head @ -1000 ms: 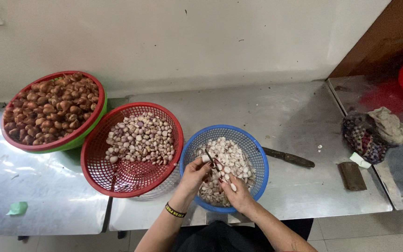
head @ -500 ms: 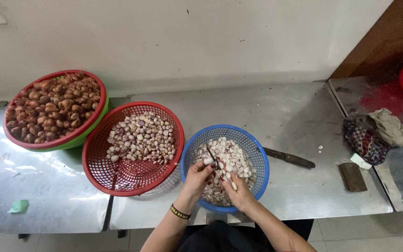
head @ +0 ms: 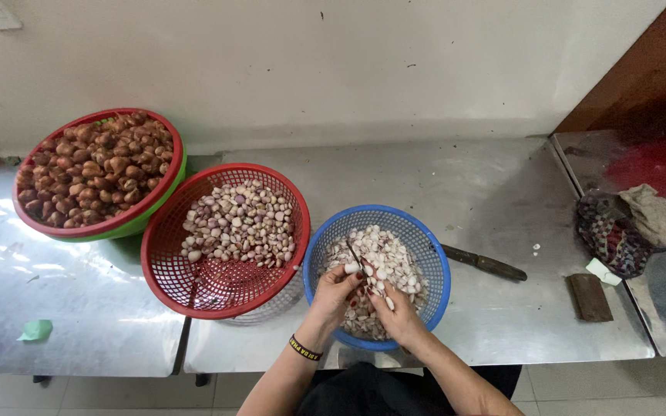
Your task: The person sits at a stainless steel worktable peeling shallots with a small knife. They take unpeeled shallots from a green basin, trim off the root end and skin over a blue basket, and drop the peeled shallots into a red basket, repeating the cycle continuously.
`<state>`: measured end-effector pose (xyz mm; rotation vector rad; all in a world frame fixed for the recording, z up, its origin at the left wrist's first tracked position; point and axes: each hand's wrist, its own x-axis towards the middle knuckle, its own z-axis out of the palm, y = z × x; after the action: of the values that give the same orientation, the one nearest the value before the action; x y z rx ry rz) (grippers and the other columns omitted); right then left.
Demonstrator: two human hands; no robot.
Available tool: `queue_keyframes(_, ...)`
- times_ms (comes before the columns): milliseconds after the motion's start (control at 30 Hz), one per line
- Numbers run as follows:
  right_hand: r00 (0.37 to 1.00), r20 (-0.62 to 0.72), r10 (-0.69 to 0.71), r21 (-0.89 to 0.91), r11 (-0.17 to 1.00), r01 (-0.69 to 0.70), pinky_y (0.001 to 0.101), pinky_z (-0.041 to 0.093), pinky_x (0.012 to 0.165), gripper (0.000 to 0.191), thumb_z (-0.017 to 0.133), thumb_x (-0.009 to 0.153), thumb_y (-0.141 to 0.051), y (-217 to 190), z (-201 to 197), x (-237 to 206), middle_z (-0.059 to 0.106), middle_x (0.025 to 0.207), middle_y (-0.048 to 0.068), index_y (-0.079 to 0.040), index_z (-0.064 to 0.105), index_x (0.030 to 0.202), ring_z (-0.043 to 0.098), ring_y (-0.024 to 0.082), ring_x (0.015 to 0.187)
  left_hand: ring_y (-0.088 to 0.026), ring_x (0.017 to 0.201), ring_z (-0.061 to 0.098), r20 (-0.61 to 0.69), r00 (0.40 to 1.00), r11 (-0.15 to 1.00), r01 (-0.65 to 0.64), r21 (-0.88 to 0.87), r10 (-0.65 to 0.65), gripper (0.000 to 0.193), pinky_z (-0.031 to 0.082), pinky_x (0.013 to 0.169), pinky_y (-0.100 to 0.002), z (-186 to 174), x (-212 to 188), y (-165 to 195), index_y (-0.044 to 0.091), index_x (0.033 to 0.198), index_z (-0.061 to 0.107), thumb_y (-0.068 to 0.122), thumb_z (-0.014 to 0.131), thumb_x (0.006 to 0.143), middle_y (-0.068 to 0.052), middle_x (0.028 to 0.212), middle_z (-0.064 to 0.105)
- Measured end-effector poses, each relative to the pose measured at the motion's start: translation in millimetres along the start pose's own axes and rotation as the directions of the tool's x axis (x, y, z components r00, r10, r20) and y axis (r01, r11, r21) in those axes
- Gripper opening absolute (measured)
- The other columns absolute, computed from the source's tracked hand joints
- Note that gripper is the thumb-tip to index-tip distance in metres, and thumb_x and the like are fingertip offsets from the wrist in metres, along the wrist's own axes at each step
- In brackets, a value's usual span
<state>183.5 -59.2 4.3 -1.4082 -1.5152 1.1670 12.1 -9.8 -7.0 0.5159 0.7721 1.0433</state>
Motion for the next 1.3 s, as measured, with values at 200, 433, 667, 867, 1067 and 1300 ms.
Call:
queue_keyframes(200,0.982,0.150,0.114,0.162,0.977,-0.138,0.0246,0.048,0.053,0.023,0.049,0.103,-0.022,7.4,-1.3,-13.0,0.063,0.077,0.002,-0.004,0.062,0.104,0.054,0.006,0.059,-0.009,0.065,0.064,0.014,0.999,0.999,-0.051,0.000,0.051,0.016,0.047,0.050,-0.022,-4.4,2.1,7.8,0.003,0.106,0.071,0.013,0.072,0.093,-0.002,0.084,0.073)
queue_keyframes(433,0.957,0.236,0.168,0.444,0.858,-0.260,0.0241,0.040,0.046,0.019,0.045,0.103,-0.017,2.2,-10.5,-20.8,0.062,0.073,0.004,-0.003,0.058,0.107,0.046,0.008,0.050,-0.011,0.052,0.061,0.068,0.980,0.979,-0.193,0.066,0.189,0.015,0.044,0.043,-0.024,4.2,-1.1,2.3,0.000,0.099,0.069,0.013,0.075,0.093,-0.005,0.073,0.070)
queue_keyframes(667,0.966,0.217,0.142,0.376,0.901,-0.217,0.0237,0.041,0.048,0.020,0.045,0.103,-0.017,2.5,-12.5,-20.3,0.063,0.076,0.003,-0.003,0.058,0.109,0.048,0.007,0.053,-0.010,0.053,0.062,0.099,0.966,0.948,-0.255,0.191,0.240,0.016,0.046,0.045,-0.024,3.2,-3.5,-7.6,-0.001,0.097,0.071,0.014,0.076,0.092,-0.005,0.072,0.071)
queue_keyframes(867,0.974,0.152,0.168,0.370,0.904,-0.213,0.0238,0.039,0.047,0.023,0.049,0.101,-0.022,1.4,-1.9,-7.4,0.056,0.073,0.001,-0.011,0.058,0.120,0.047,0.007,0.053,-0.008,0.051,0.058,0.141,0.984,0.993,-0.113,0.035,0.107,0.013,0.041,0.045,-0.022,6.1,-5.8,-13.2,0.002,0.095,0.069,0.015,0.074,0.095,-0.002,0.070,0.069)
queue_keyframes(1067,0.959,0.241,0.148,0.458,0.854,-0.247,0.0262,0.041,0.046,0.031,0.042,0.107,-0.028,-9.3,-11.5,-11.7,0.061,0.071,0.005,-0.003,0.057,0.096,0.047,0.009,0.049,-0.006,0.049,0.054,0.008,0.989,0.988,-0.149,0.031,0.149,0.013,0.038,0.042,-0.021,7.4,-1.1,-7.0,0.004,0.095,0.071,0.016,0.075,0.093,0.000,0.066,0.066)
queue_keyframes(1300,0.952,0.282,0.122,0.515,0.818,-0.257,0.0271,0.043,0.047,0.034,0.040,0.107,-0.030,-18.5,-21.6,-20.1,0.059,0.070,0.006,-0.003,0.056,0.093,0.045,0.010,0.047,-0.007,0.049,0.055,0.075,0.970,0.962,-0.238,0.137,0.229,0.008,0.039,0.044,-0.022,12.1,-4.8,-1.3,0.001,0.095,0.072,0.009,0.073,0.095,-0.002,0.066,0.067)
